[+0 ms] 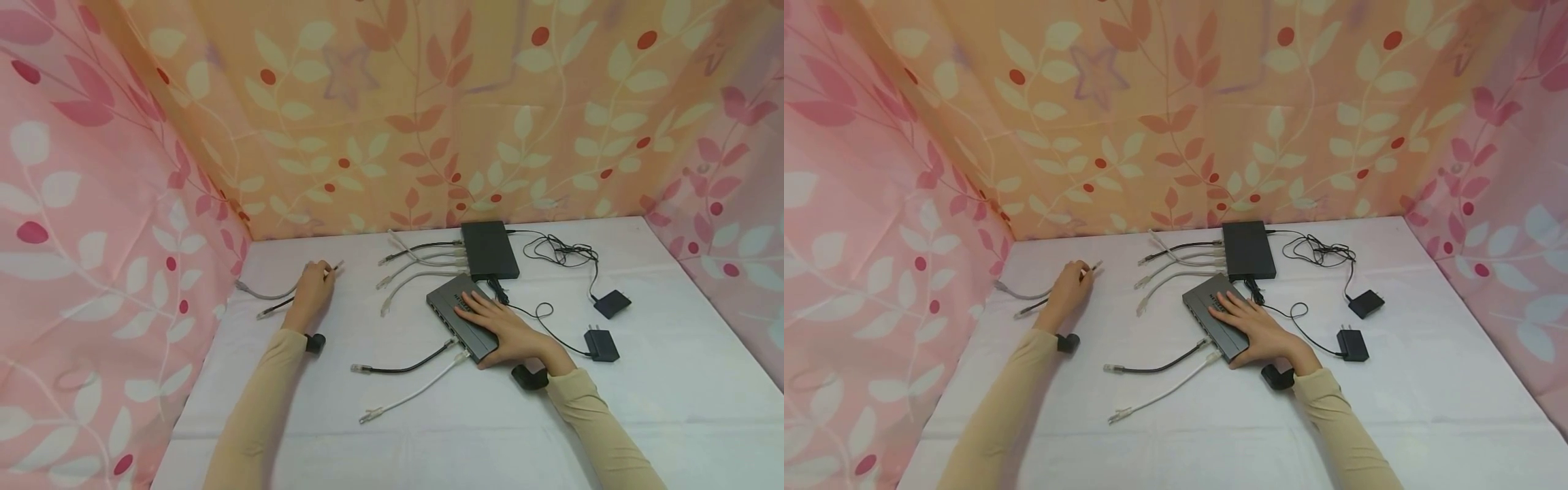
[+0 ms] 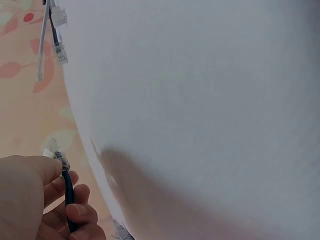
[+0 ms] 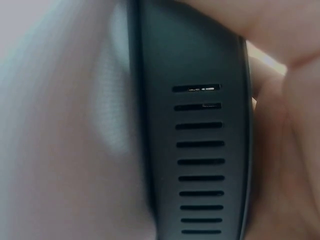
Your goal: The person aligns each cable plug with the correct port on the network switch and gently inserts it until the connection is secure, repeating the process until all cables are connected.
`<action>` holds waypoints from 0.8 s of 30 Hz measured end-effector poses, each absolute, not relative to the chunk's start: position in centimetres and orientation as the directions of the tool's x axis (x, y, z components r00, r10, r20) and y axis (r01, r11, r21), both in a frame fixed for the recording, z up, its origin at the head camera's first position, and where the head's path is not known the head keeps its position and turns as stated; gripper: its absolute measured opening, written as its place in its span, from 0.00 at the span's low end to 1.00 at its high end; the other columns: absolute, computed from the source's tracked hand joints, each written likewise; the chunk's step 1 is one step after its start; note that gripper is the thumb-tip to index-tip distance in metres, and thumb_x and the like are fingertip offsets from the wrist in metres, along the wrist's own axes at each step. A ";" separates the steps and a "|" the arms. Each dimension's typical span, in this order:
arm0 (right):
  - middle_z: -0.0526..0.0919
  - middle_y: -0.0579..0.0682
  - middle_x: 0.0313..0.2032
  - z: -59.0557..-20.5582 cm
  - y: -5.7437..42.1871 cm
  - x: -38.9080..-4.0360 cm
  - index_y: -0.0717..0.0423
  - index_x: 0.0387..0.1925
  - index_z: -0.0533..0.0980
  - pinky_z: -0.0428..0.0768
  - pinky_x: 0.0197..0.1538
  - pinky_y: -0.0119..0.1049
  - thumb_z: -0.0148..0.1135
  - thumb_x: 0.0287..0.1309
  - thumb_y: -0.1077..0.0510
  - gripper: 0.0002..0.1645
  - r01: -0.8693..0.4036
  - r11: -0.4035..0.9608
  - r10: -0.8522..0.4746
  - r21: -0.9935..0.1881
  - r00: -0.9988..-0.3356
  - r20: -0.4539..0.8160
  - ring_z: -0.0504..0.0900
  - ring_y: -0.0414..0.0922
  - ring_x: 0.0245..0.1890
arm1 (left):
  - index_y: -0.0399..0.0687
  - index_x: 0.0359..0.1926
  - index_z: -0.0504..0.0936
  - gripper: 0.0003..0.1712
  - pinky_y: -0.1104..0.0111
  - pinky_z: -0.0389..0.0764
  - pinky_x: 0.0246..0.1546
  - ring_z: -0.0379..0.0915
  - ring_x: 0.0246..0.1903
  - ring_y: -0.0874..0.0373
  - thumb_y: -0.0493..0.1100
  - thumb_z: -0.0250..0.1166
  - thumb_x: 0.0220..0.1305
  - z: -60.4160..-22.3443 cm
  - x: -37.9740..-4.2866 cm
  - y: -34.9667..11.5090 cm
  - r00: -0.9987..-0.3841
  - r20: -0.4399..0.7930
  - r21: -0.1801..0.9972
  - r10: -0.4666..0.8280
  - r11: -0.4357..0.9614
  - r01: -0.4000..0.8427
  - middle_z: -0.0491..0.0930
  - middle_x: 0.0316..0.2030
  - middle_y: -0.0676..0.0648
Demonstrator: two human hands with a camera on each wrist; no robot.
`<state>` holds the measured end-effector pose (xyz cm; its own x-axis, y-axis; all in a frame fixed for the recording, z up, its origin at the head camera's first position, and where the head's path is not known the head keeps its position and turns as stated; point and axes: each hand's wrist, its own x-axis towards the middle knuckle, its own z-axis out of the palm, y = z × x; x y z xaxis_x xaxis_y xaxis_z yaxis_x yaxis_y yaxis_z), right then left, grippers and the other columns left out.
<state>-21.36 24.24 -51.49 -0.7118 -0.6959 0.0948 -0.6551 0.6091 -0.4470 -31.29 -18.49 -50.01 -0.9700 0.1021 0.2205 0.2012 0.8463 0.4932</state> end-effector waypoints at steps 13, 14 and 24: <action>0.43 0.55 0.72 -51.4 24.2 -21.2 0.47 0.70 0.53 0.45 0.64 0.64 0.74 0.31 0.33 0.65 -0.655 0.610 -0.695 -0.446 -0.713 0.096 0.39 0.55 0.72 | 0.39 0.46 0.74 0.13 0.61 0.73 0.32 0.71 0.31 0.50 0.43 0.57 0.66 -49.7 -29.8 -16.7 -0.984 0.141 0.542 0.111 0.823 0.170 0.75 0.35 0.41; 0.43 0.55 0.72 -51.4 24.2 -21.2 0.47 0.70 0.53 0.45 0.64 0.64 0.74 0.31 0.33 0.65 -0.655 0.610 -0.694 -0.447 -0.713 0.097 0.39 0.55 0.72 | 0.39 0.46 0.74 0.13 0.61 0.73 0.31 0.71 0.31 0.51 0.44 0.57 0.66 -49.8 -29.7 -16.7 -0.982 0.149 0.534 0.119 0.826 0.181 0.75 0.35 0.41; 0.43 0.55 0.72 -51.4 24.2 -21.4 0.47 0.70 0.53 0.45 0.64 0.64 0.74 0.31 0.34 0.65 -0.657 0.611 -0.694 -0.443 -0.713 0.099 0.40 0.55 0.72 | 0.39 0.43 0.76 0.11 0.61 0.73 0.31 0.71 0.30 0.52 0.43 0.58 0.66 -49.8 -28.7 -16.3 -0.974 0.182 0.507 0.134 0.836 0.209 0.76 0.32 0.43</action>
<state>-21.37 24.21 -51.39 -0.7126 -0.6945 0.0993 -0.6567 0.6105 -0.4427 -28.70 -16.27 -49.84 -0.9742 0.1335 0.1819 0.2093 0.8360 0.5073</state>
